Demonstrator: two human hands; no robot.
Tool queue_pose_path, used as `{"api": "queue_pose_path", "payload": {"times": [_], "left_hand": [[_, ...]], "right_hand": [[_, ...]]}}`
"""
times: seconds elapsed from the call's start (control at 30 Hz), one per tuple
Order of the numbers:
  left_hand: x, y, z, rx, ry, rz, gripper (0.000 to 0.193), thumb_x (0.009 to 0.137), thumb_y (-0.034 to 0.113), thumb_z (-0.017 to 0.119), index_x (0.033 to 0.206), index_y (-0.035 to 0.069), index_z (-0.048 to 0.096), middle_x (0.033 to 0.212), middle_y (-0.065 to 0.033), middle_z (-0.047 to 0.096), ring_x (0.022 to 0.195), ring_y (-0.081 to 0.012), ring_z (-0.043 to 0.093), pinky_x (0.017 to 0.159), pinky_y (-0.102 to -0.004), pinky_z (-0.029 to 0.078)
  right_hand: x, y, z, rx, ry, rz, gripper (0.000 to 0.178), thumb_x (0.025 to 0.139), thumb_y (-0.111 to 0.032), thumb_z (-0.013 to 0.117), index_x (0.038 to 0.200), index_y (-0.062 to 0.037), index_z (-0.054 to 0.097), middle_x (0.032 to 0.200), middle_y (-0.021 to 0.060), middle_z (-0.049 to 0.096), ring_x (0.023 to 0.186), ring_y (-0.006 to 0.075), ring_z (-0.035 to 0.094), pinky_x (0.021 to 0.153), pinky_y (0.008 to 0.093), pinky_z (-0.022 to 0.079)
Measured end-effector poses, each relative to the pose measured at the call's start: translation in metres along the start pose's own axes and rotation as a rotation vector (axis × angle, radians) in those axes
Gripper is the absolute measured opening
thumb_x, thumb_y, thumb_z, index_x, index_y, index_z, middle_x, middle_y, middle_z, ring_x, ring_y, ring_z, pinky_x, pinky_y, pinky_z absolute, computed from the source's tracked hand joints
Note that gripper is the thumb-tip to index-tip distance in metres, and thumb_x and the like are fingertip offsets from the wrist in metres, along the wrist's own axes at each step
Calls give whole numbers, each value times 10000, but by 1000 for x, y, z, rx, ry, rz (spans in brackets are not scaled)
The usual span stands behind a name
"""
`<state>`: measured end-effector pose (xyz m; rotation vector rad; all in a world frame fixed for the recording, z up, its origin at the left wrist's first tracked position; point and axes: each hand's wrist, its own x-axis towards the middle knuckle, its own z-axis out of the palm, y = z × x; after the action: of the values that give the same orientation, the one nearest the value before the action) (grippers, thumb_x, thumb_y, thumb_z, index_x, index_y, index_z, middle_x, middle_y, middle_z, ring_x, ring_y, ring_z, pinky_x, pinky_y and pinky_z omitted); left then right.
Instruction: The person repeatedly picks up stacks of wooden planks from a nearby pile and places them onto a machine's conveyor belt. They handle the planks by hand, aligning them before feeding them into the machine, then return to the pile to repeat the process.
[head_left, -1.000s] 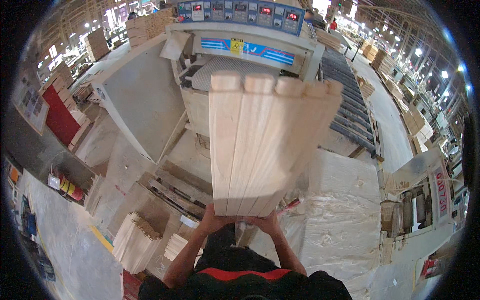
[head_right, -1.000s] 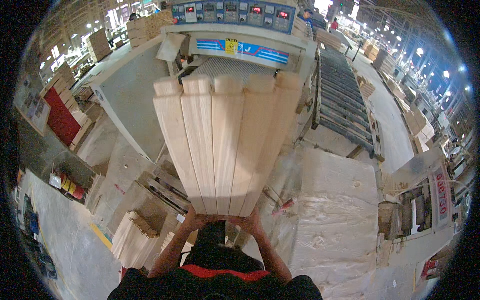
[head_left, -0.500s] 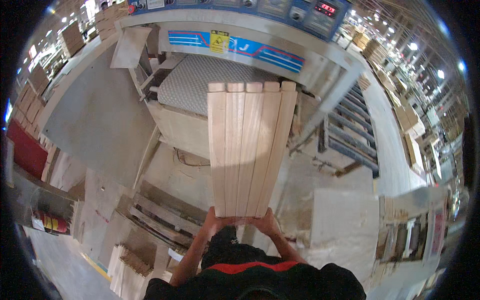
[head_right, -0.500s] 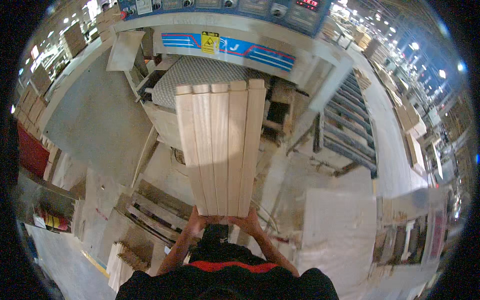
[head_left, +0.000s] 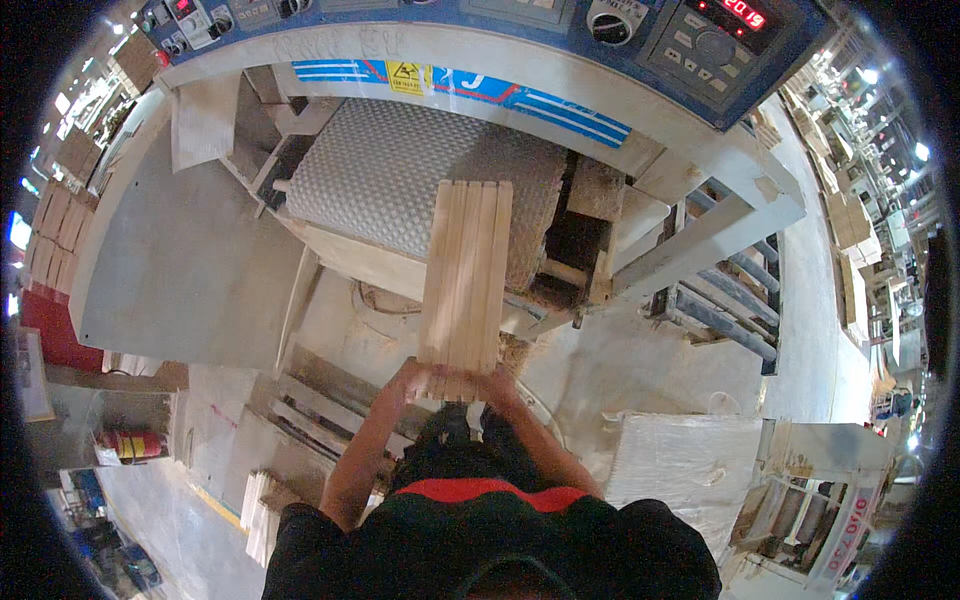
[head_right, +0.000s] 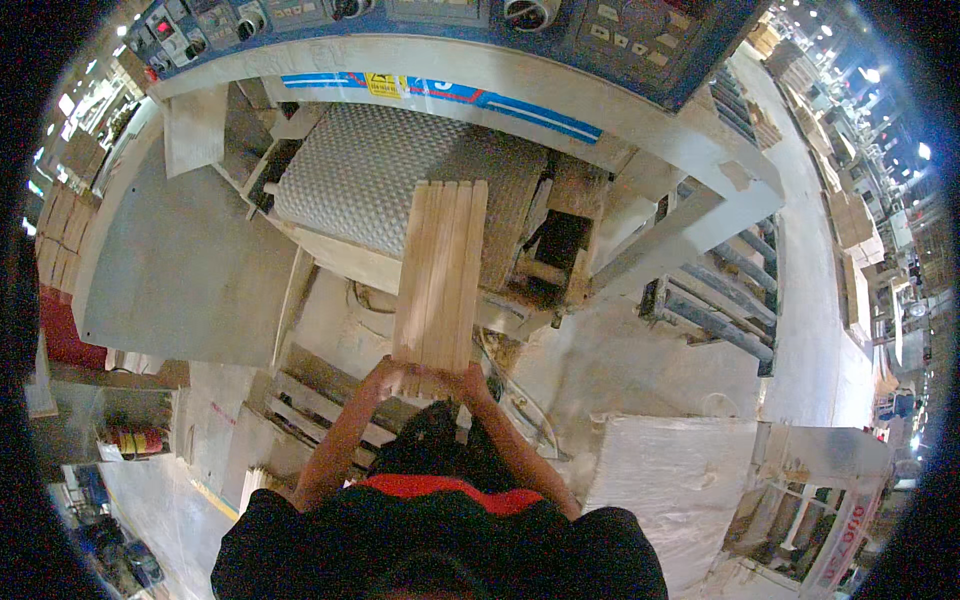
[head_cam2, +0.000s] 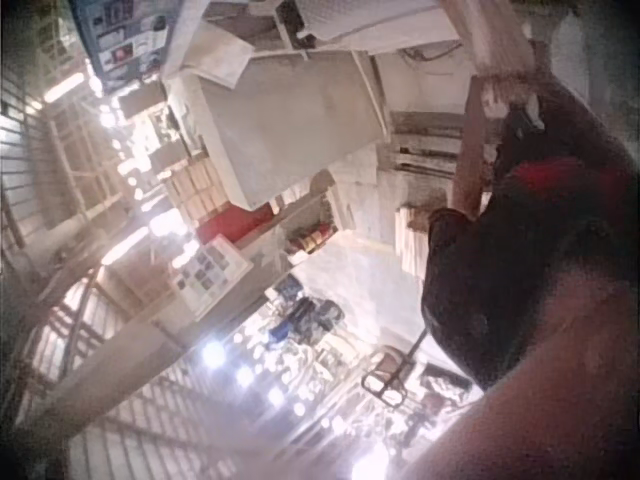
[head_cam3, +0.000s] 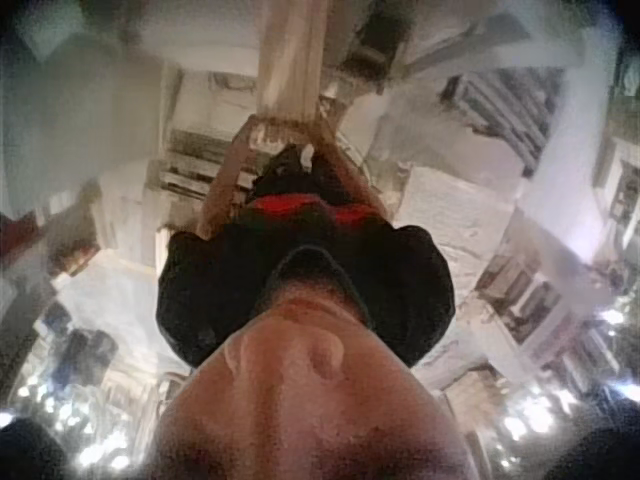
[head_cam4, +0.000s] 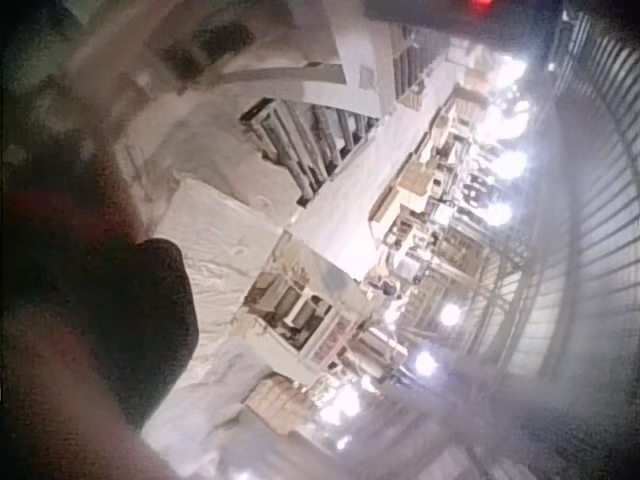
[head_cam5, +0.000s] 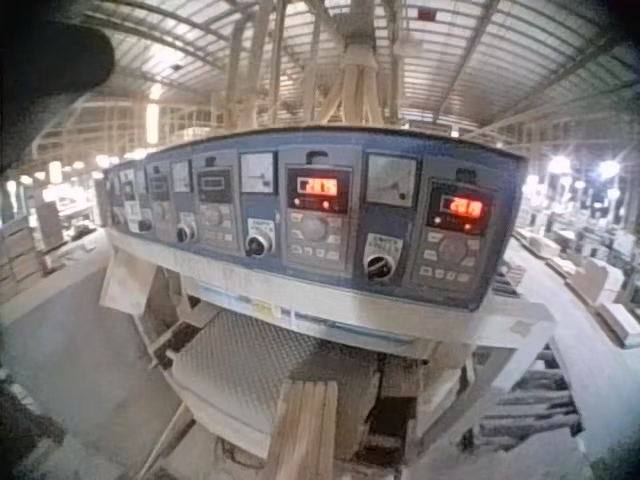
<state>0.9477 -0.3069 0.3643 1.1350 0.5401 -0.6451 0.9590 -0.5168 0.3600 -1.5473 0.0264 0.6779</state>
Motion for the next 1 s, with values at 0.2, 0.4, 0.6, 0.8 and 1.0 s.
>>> {"api": "queue_pose_path", "payload": {"times": [0.2, 0.4, 0.6, 0.8, 1.0], "left_hand": [[4, 24, 6, 238, 58, -75, 488, 699, 231, 769, 1077, -26, 596, 921, -91, 655, 822, -198, 632, 664, -325, 532], [12, 39, -29, 328, -9, -175, 493, 698, 210, 766, 1076, -49, 584, 927, -126, 653, 794, -209, 644, 622, -319, 539], [-11, 82, -40, 395, -14, -192, 461, 710, 190, 757, 1056, -62, 586, 912, -149, 651, 766, -220, 647, 605, -319, 550], [-3, 64, -88, 525, -129, -75, 474, 716, 227, 759, 1061, -50, 587, 921, -146, 652, 737, -223, 646, 613, -317, 552], [-4, 69, -85, 540, -135, -179, 533, 726, 241, 748, 1102, -72, 538, 929, -142, 643, 772, -231, 640, 669, -330, 549]], "right_hand": [[0, -24, 7, 49, 97, 264, 396, 772, -232, 701, 1049, 37, 611, 962, 113, 663, 872, 179, 636, 728, 314, 515], [21, 11, 32, 3, 178, 120, 471, 737, -325, 735, 1000, 49, 623, 883, 155, 672, 781, 194, 659, 647, 332, 538], [27, 8, 68, -24, 273, 245, 531, 709, -312, 766, 1077, 24, 585, 951, 121, 655, 848, 194, 628, 710, 328, 518], [27, -23, 97, 22, 236, 176, 608, 685, -300, 789, 1142, 16, 541, 1028, 121, 634, 927, 197, 601, 777, 332, 504], [24, -26, 97, 30, 218, 189, 627, 677, -337, 788, 1136, 14, 544, 1050, 144, 627, 942, 216, 608, 801, 351, 502]]}}
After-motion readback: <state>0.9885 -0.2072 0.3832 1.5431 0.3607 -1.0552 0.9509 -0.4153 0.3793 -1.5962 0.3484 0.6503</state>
